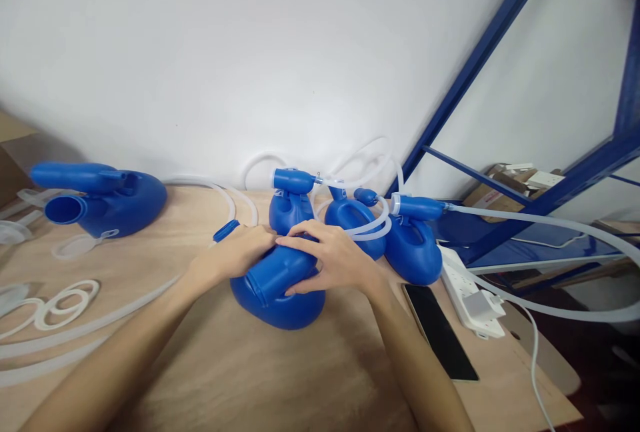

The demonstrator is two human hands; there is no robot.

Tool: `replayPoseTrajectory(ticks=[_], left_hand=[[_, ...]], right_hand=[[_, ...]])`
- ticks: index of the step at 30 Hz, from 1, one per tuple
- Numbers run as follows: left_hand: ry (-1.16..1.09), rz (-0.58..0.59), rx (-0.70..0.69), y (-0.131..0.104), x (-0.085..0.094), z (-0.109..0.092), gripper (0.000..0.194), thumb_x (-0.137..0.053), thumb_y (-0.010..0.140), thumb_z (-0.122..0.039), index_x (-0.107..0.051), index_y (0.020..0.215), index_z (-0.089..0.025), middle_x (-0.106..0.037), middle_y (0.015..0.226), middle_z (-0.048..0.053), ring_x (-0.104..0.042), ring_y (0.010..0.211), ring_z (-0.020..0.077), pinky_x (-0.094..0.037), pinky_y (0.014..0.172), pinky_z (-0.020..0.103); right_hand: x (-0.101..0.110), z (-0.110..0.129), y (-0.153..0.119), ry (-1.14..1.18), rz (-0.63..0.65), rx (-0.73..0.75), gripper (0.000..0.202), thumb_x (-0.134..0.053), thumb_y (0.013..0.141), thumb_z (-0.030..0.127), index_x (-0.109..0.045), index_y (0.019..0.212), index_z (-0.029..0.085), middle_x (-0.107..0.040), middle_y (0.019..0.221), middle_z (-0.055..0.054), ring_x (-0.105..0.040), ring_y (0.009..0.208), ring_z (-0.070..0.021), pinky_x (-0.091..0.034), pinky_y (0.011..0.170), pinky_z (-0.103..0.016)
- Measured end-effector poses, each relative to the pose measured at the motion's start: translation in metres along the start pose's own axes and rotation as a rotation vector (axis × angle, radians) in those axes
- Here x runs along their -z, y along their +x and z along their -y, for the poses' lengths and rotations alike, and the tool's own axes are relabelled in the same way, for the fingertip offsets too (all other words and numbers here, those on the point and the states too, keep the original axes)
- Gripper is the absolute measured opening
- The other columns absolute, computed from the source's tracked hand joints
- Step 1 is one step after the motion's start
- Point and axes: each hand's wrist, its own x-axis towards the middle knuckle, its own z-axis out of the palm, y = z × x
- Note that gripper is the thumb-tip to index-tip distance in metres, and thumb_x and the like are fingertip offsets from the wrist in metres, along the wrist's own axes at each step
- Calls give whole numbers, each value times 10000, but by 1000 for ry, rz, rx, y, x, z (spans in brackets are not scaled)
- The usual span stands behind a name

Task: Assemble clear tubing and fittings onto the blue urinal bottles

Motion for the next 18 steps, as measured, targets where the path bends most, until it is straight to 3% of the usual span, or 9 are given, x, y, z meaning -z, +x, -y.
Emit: replayPoseTrajectory(ticks=[6,11,13,15,16,18], left_hand=[[10,-26,62,14,-1,-4,249,-549,1009,-265,-696,1205,-219,-711,1247,124,-664,1197,312,-586,914,402],[-100,-155,-82,-13,32,14,391,-532,1024,-406,-660,1365,-265,-619,1480,106,-539,1401,304,-434,1195,441],[-67,-213,82,-37,45,30,467,-452,1038,-538,-683,1345,-272,-666,1436,93,-587,1344,319,-433,1179,441],[-12,-204,358,-67,49,56,572,-410,1008,-642,-685,1339,-265,-709,1382,87,-655,1234,336,-480,1099,451],[18,-133,486,-85,47,72,598,-394,1009,-638,-686,1331,-226,-718,1364,112,-662,1211,353,-480,1083,481],[73,5,737,-125,35,103,494,-464,953,-567,-768,1016,-184,-802,1066,130,-718,976,355,-538,918,467]], right_hand=[[-18,17,12,320,-71,-27,715,-872,739,624,-698,1351,298,-773,1279,-75,-729,1197,-312,-555,1067,-448],[-25,7,16,519,-124,-149,690,-855,740,653,-712,1301,279,-763,1287,-67,-722,1183,-315,-534,1084,-466],[-31,-3,14,646,-111,-215,697,-822,744,703,-725,1266,251,-760,1261,-76,-719,1156,-320,-538,1062,-469],[-42,-15,10,780,-140,-294,776,-772,712,810,-739,1225,229,-761,1219,-81,-714,1133,-327,-550,1027,-456],[-49,-20,8,847,-184,-337,824,-738,691,867,-743,1206,223,-763,1187,-82,-714,1110,-327,-560,998,-446],[-63,-29,2,960,-307,-404,898,-681,654,943,-746,1175,215,-768,1107,-84,-714,1046,-319,-580,927,-429]])
